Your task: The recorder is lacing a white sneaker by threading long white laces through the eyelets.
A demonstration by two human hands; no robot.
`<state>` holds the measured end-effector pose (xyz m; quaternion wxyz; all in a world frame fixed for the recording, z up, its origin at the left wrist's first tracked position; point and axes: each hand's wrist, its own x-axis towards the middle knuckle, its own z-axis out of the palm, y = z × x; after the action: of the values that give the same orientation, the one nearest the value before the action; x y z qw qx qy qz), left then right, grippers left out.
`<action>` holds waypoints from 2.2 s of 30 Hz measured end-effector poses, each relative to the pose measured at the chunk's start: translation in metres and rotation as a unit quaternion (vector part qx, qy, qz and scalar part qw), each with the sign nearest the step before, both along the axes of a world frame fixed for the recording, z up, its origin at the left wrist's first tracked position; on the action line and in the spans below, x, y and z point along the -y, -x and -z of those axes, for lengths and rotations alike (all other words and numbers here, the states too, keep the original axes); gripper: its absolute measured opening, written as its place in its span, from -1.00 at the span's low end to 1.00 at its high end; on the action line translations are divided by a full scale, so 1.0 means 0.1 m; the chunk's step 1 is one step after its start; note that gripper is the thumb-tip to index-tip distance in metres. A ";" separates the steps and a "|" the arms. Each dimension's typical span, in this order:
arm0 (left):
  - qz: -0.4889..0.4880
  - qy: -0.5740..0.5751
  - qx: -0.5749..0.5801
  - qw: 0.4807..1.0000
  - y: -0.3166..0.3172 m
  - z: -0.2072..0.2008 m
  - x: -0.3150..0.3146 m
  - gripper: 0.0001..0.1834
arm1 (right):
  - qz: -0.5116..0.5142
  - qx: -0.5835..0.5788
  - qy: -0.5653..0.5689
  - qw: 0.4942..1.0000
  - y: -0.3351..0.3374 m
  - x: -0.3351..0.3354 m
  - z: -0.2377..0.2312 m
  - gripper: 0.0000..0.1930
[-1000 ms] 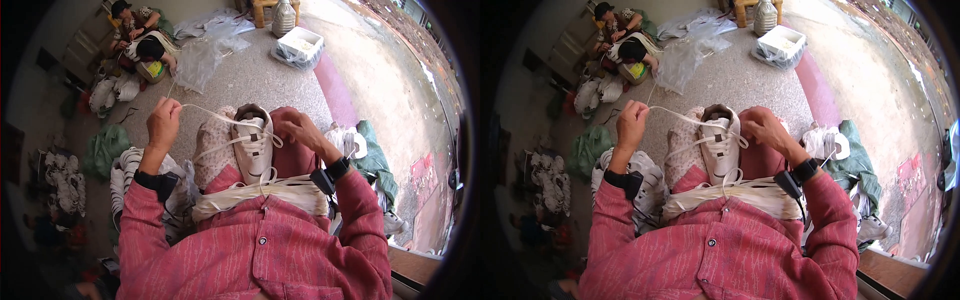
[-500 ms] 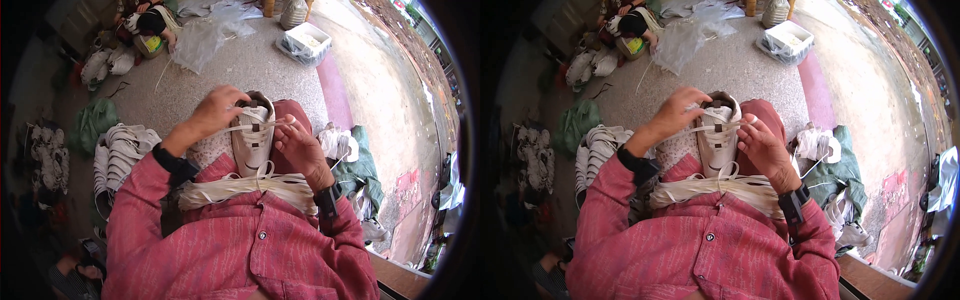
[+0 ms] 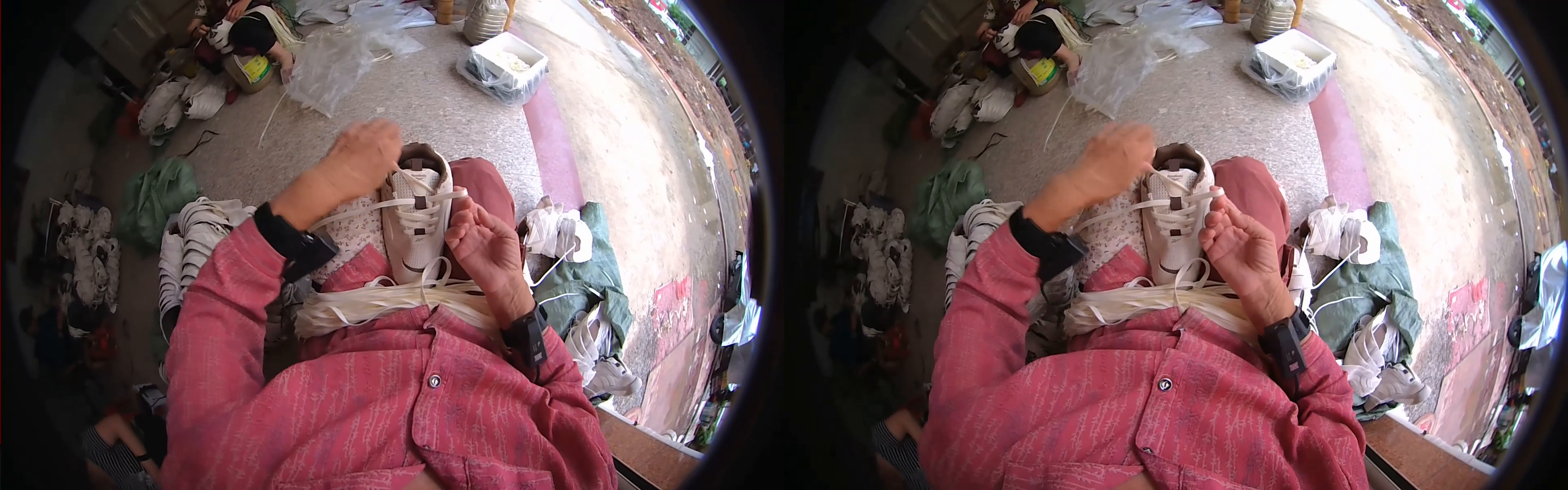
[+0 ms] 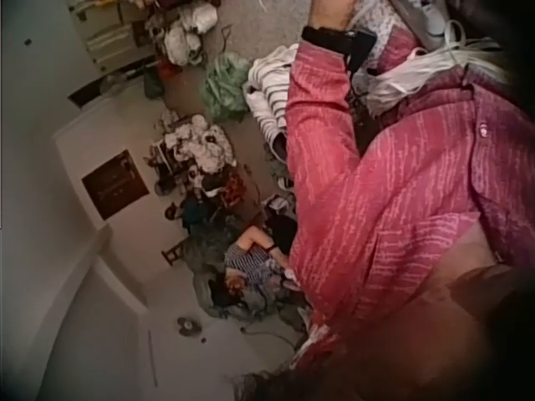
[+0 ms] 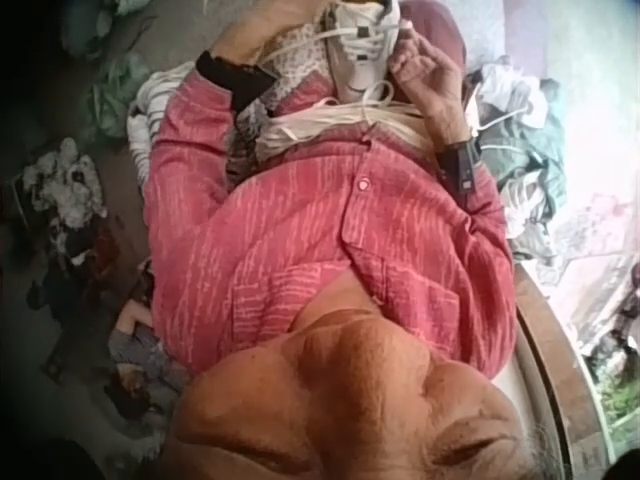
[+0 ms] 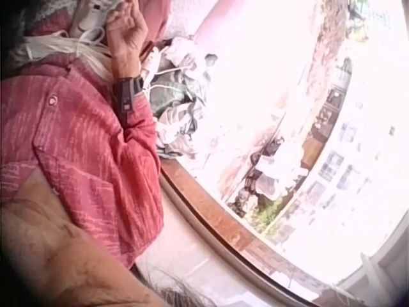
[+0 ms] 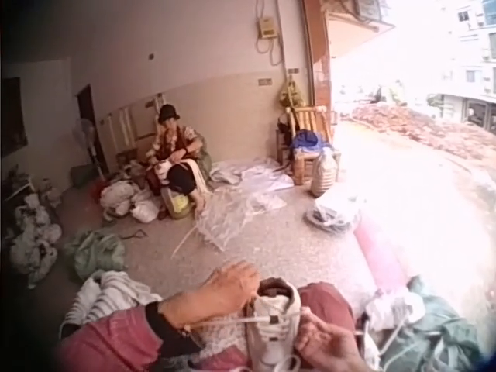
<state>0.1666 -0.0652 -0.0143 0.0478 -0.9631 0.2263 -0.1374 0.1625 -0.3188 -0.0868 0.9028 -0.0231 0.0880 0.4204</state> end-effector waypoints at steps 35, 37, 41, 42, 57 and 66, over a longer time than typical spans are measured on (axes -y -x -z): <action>-0.185 0.951 0.131 0.212 1.77 0.40 -1.49 -0.66 | -0.022 0.751 0.615 0.239 -0.73 -0.75 -0.43 -0.89; 0.102 0.962 -0.054 0.248 1.82 0.36 -1.59 -0.65 | -0.023 0.734 0.615 0.288 -0.75 -0.78 -0.44 -0.86; -0.066 0.949 0.033 0.307 1.88 0.34 -1.57 -0.69 | -0.026 0.688 0.594 0.416 -0.71 -0.70 -0.47 -0.83; -0.045 0.946 0.026 0.319 1.88 0.32 -1.53 -0.69 | 0.041 0.711 0.564 0.417 -0.68 -0.67 -0.49 -0.83; -0.069 0.338 0.049 0.937 0.74 0.60 -0.19 -0.86 | -0.091 0.713 0.614 0.327 -0.17 -0.73 -0.47 -0.78; -0.063 0.339 0.055 0.937 0.66 0.80 -0.04 -0.85 | -0.095 0.651 0.607 0.447 -0.08 -0.76 -0.46 -0.78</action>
<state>0.1011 -0.0610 -0.0945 -0.2607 -0.9254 0.1019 -0.2554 0.1709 -0.2429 -0.0405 0.4068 -0.8400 -0.2950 0.2048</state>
